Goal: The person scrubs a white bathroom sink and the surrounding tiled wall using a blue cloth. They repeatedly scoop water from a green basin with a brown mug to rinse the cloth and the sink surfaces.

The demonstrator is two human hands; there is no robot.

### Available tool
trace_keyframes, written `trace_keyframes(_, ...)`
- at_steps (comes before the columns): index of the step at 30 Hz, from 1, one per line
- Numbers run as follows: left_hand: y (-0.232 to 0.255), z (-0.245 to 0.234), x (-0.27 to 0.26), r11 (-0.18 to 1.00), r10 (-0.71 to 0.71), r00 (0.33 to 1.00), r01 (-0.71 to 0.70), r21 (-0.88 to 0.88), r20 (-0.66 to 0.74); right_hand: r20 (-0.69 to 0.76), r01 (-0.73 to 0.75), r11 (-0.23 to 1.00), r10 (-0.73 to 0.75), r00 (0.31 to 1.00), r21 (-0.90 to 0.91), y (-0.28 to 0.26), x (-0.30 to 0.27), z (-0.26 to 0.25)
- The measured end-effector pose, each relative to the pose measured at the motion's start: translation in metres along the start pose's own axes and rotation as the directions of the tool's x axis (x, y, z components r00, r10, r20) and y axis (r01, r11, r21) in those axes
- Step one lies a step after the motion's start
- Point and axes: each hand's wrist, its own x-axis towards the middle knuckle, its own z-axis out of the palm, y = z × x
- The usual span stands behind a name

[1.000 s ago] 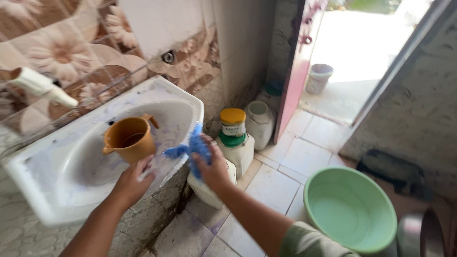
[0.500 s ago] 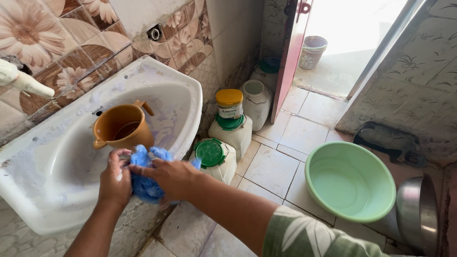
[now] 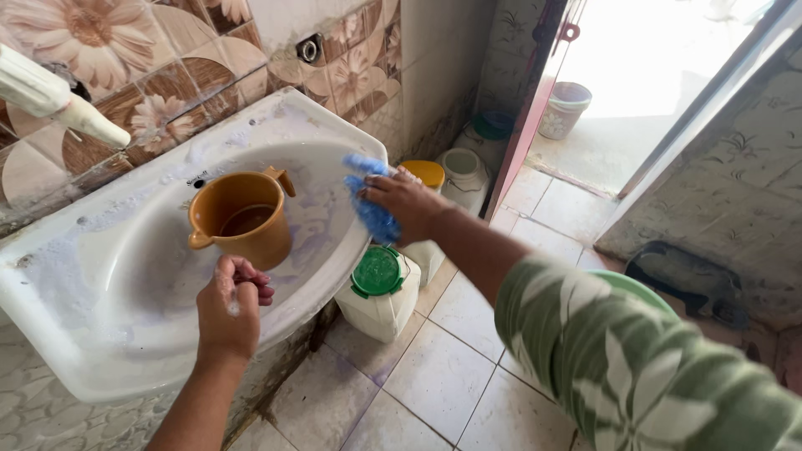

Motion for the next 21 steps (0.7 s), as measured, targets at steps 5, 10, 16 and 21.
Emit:
trace_keyframes(5, 0.001, 0.000, -0.002, 0.944, 0.279, 0.960, -0.271, 0.187, -0.020, 0.030, 0.301, 0.945, -0.306, 0.951, 0.125, -0.049, 0.019, 0.037)
trace_keyframes(10, 0.007, -0.002, -0.001, 0.960, 0.273, 0.950, -0.260, 0.101, -0.153, 0.071, 0.063, 0.996, -0.067, 0.995, 0.058, -0.188, 0.021, 0.063)
trace_keyframes(16, -0.001, -0.004, -0.002, 0.941, 0.253, 0.958, -0.212, 0.262, -0.134, -0.187, 0.015, 1.000, -0.010, 0.982, 0.027, -0.209, 0.004, 0.081)
trace_keyframes(21, -0.007, 0.019, 0.013, 0.957, 0.157, 0.986, -0.137, 0.256, -0.058, -0.331, 0.210, 0.978, -0.200, 0.922, -0.004, -0.108, -0.006, 0.057)
